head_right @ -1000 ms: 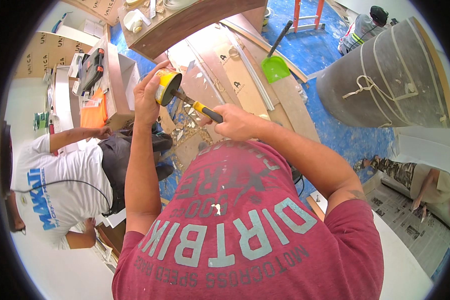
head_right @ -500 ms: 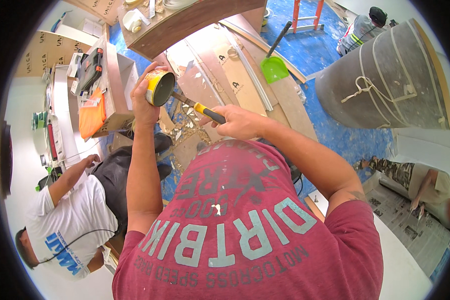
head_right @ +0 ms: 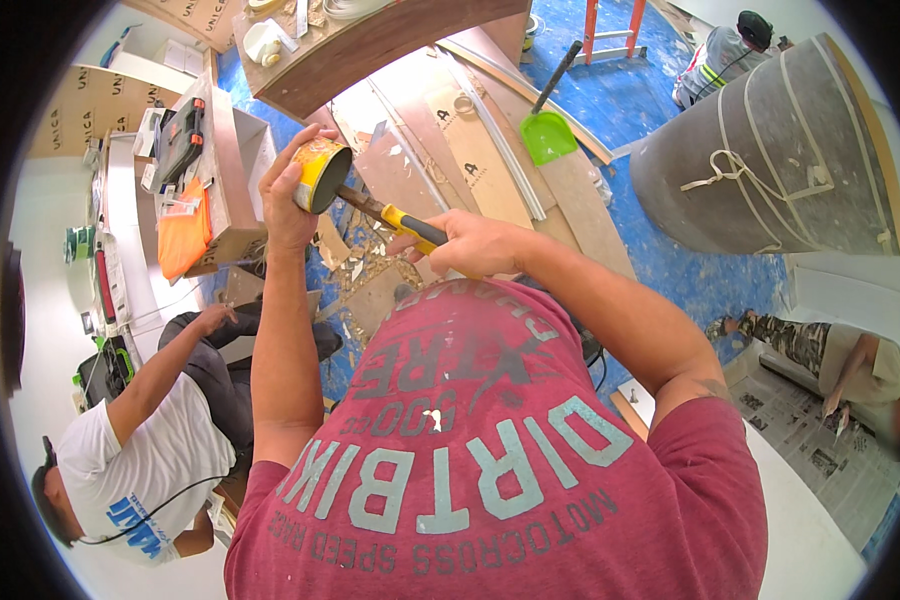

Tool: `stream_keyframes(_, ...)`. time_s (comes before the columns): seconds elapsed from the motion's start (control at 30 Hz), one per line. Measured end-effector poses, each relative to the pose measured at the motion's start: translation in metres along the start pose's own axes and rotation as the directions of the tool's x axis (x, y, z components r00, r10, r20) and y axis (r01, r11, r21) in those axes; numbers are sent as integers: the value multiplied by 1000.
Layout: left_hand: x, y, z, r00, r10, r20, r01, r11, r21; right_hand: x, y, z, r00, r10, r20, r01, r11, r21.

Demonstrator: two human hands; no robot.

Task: The person rinses a small paint can under running water in a kitchen sink, then moves to a workbench to scrape the inside of the can with a utility knife. They also wipe the can's exterior with a cloth.

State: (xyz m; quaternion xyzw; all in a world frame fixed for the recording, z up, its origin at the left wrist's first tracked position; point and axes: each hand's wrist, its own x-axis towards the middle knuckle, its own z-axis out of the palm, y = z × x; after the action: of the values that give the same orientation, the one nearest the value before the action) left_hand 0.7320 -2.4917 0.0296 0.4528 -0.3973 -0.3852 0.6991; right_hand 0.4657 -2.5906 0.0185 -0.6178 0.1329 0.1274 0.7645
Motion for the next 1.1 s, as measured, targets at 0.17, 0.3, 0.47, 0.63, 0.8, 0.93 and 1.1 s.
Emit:
stream_keyframes(0.17,0,-3,7,1000,15,-15,-15,1000,20,-4,-3,4,997,57,-60,-59,997,-42)
stream_keyframes(0.3,-5,-7,4,998,0,-69,5,998,67,-12,-27,15,985,102,-139,-128,974,-188)
stream_keyframes(0.47,-3,-16,7,980,-92,-178,38,958,-286,5,-3,22,962,-75,-262,-37,916,-399)
stream_keyframes(0.63,-1,-45,-45,870,-270,-413,-37,799,-600,-13,-43,29,985,45,-169,-81,975,-209)
stream_keyframes(0.8,-6,-31,-40,910,-345,-229,73,678,-731,-31,-42,17,972,87,-219,-135,966,-219)
stream_keyframes(0.93,-4,-26,-35,910,-374,-181,108,634,-766,-27,-29,11,969,7,-245,-62,975,-214)
stream_keyframes(1.1,-7,-22,-34,927,-363,-97,170,636,-753,-28,-17,11,961,-54,-270,-5,977,-213)
